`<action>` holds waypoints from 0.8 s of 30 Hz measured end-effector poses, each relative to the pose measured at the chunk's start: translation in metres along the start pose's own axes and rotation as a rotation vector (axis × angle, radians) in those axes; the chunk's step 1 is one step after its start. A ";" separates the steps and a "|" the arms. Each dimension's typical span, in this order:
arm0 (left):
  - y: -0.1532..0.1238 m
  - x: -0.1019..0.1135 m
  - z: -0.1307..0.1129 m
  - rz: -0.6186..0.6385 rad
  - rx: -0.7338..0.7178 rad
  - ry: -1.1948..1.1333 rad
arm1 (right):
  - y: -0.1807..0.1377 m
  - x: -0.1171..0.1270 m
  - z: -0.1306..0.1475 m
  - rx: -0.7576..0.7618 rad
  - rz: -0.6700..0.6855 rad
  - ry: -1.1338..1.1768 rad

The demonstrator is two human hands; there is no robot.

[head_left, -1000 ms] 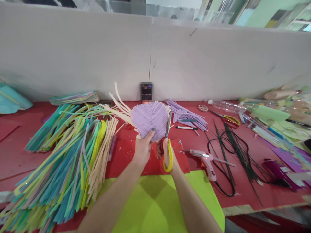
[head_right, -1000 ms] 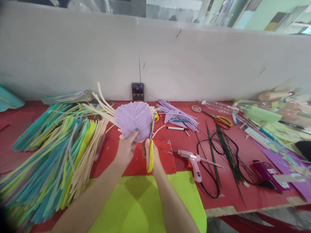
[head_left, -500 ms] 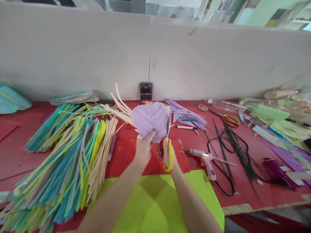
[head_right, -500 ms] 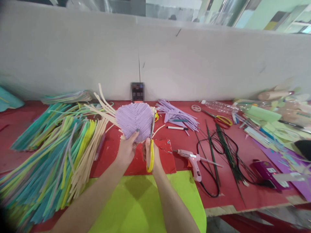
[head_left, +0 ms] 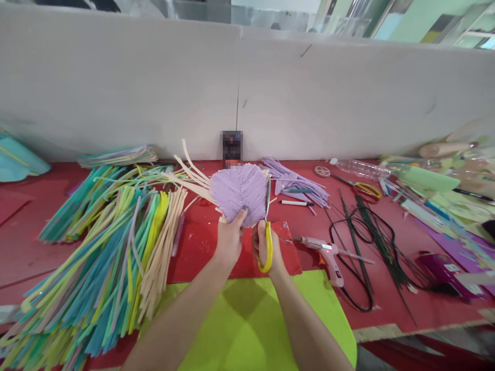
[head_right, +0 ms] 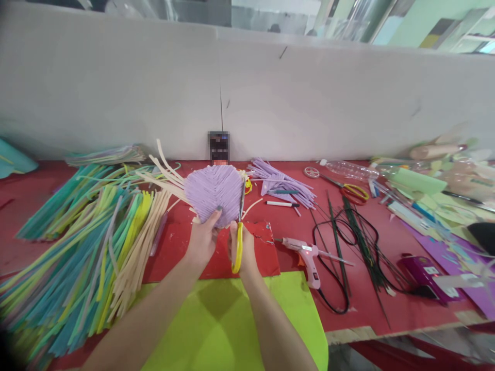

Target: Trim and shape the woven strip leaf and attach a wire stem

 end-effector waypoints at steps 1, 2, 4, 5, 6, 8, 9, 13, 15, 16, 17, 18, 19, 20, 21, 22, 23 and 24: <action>0.000 0.000 -0.001 0.004 -0.002 0.003 | 0.000 0.000 0.001 0.003 0.008 0.005; 0.001 0.000 -0.003 0.009 -0.005 0.007 | 0.000 0.000 0.002 0.010 0.021 0.014; 0.004 0.001 -0.007 0.025 -0.006 0.022 | 0.000 0.000 0.004 0.036 0.047 0.033; 0.007 0.001 -0.010 0.035 -0.003 0.031 | 0.000 0.001 0.006 0.053 0.059 0.040; 0.010 0.002 -0.014 0.047 0.004 0.041 | 0.001 0.001 0.007 0.068 0.074 0.047; 0.015 0.004 -0.022 0.070 0.019 0.061 | 0.001 0.001 0.007 0.082 0.102 0.055; 0.018 0.005 -0.027 0.082 0.021 0.072 | 0.002 0.001 0.007 0.079 0.114 0.057; 0.025 0.007 -0.038 0.107 0.020 0.138 | 0.003 0.001 0.002 0.035 0.119 0.069; 0.027 0.008 -0.040 0.103 0.028 0.165 | 0.003 0.000 0.001 0.019 0.116 0.077; 0.027 0.008 -0.039 0.105 0.029 0.172 | 0.003 0.000 0.001 0.015 0.115 0.079; 0.027 0.009 -0.039 0.109 0.030 0.176 | 0.004 0.000 0.001 0.012 0.113 0.077; 0.027 0.009 -0.038 0.116 0.032 0.180 | 0.004 0.001 0.002 0.011 0.109 0.073; 0.027 0.009 -0.037 0.122 0.034 0.183 | 0.005 0.001 0.002 0.012 0.103 0.064; 0.027 0.010 -0.036 0.130 0.036 0.187 | 0.005 0.002 0.002 0.014 0.096 0.053; 0.027 0.010 -0.035 0.136 0.037 0.191 | 0.006 0.002 0.003 0.017 0.091 0.044; 0.027 0.010 -0.034 0.141 0.038 0.192 | 0.006 0.003 0.003 0.020 0.087 0.038; 0.027 0.010 -0.034 0.144 0.039 0.191 | 0.006 0.003 0.003 0.024 0.085 0.034; 0.026 0.010 -0.034 0.143 0.041 0.189 | 0.006 0.003 0.003 0.029 0.084 0.033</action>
Point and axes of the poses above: each hand's wrist, its own y-axis towards the middle knuckle, its own x-axis out of the back of the hand, z = x × y, the point moved 1 cm from there along y, towards the middle knuckle, and after that the axes turned 13 degrees about -y, right-handed, at the moved point
